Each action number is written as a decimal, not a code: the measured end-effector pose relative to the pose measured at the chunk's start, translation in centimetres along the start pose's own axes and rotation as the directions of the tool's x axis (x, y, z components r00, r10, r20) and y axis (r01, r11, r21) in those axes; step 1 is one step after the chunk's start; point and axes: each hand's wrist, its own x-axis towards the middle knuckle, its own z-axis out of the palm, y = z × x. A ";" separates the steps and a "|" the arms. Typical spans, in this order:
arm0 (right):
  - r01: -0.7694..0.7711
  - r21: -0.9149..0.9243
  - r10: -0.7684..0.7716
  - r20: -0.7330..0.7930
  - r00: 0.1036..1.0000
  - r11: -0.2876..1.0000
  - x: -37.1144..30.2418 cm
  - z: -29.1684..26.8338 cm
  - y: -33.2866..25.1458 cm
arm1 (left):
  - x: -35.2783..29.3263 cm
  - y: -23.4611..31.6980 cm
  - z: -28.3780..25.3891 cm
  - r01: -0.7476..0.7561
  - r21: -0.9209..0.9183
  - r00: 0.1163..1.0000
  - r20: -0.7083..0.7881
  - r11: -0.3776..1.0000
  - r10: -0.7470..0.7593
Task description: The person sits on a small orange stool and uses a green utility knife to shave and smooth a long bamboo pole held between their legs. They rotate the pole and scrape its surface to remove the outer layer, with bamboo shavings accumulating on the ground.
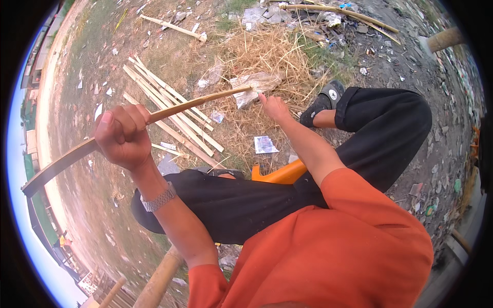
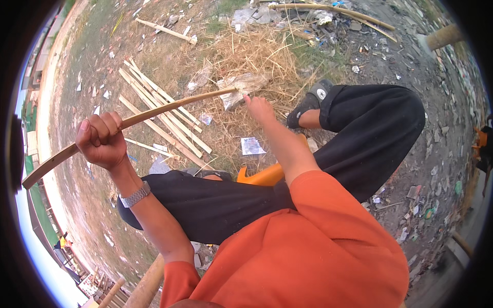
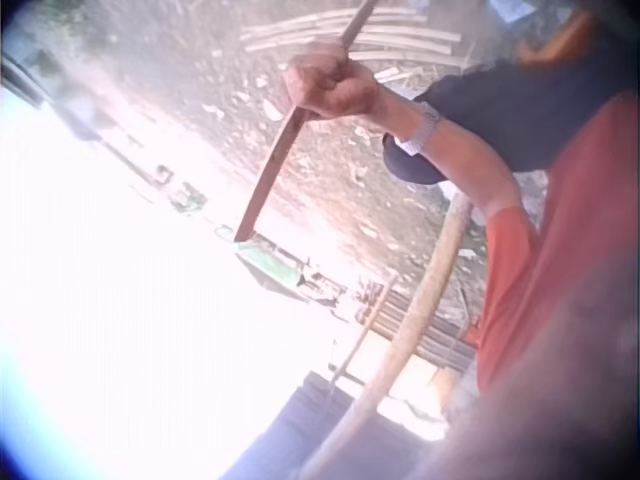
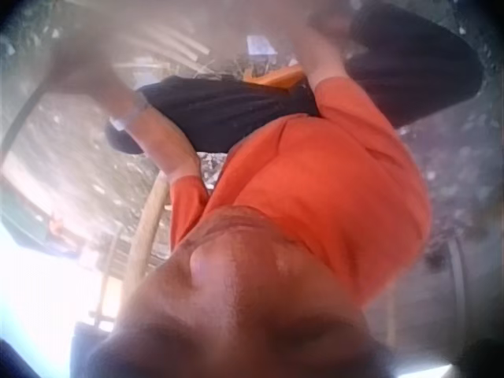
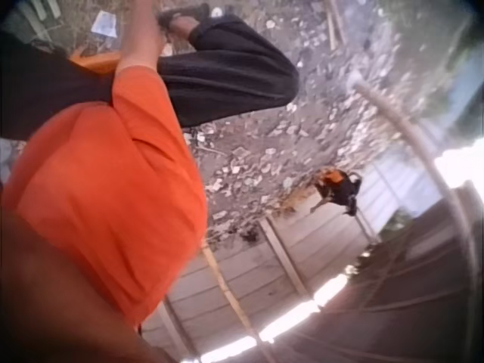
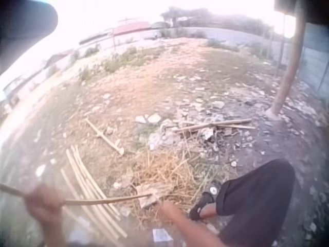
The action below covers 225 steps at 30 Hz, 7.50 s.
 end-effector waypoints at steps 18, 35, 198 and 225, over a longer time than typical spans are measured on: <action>0.170 0.078 -0.163 -0.088 0.983 0.982 0.6 -3.5 -2.8 | -0.1 0.6 0.3 -0.034 0.030 0.943 -0.331 0.999 0.042; 0.382 0.148 -0.370 -0.105 0.923 0.912 -13.2 -5.0 -13.6 | -0.2 1.2 1.5 -0.049 0.001 0.782 -0.622 0.999 0.039; 0.359 -0.016 -0.358 -0.109 0.927 0.933 -11.3 -5.1 -9.5 | 0.5 0.0 3.8 -0.020 0.017 0.948 -0.317 1.000 0.024; 0.291 -0.137 -0.306 -0.111 0.945 0.947 -6.9 -3.4 -7.0 | 0.3 0.1 4.3 0.024 -0.007 0.957 -0.289 1.000 -0.025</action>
